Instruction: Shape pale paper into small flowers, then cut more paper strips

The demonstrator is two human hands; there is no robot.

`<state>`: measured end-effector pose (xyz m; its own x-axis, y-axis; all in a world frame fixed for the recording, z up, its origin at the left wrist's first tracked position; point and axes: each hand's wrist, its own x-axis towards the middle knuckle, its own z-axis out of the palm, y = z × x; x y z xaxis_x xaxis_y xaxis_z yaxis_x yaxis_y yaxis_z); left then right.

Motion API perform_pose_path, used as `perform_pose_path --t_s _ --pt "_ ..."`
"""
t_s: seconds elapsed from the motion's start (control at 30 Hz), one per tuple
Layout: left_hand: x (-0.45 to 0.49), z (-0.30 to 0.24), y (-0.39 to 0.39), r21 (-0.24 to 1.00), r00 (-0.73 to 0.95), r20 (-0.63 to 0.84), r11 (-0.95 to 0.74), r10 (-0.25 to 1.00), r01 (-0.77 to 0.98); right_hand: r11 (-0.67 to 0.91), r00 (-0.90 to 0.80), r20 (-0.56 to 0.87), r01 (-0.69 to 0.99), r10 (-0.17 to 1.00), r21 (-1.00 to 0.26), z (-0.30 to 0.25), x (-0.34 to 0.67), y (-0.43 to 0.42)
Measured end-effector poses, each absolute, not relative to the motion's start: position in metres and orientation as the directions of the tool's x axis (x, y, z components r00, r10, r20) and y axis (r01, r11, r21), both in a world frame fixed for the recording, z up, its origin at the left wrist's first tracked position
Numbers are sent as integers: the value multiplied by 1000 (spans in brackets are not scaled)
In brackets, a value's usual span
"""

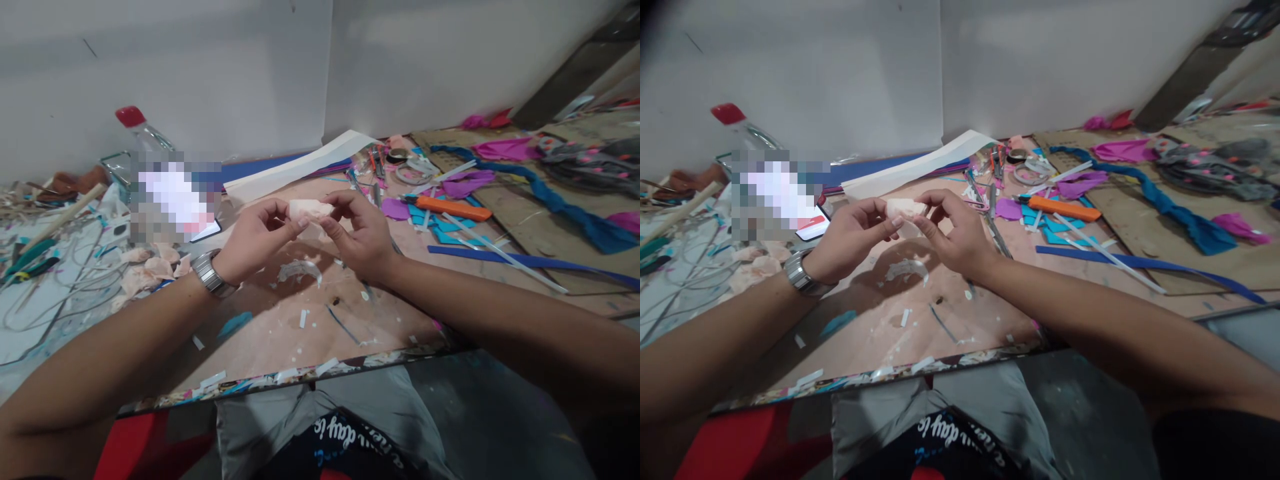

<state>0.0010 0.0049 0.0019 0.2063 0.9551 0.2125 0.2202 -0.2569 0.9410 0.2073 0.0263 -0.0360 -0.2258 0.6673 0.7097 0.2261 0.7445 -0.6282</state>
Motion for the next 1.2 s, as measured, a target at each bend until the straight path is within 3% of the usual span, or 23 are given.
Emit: perform_pose_path --t_s 0.27,0.53,0.77,0.97,1.2 --pt "0 1 6 945 197 248 -281 949 166 703 -214 671 171 710 -690 -39 208 27" --pt "-3 -1 8 911 177 271 -311 946 269 621 -205 598 68 775 -781 -47 208 33" --pt "-2 -3 7 874 168 355 -391 919 288 631 -205 606 92 769 -770 -41 208 32" --pt "0 -3 3 785 401 422 -549 813 287 615 -300 576 43 760 -788 -40 204 28" --pt "2 -3 2 777 398 419 -549 816 307 583 -317 565 -47 762 -811 -42 202 29"
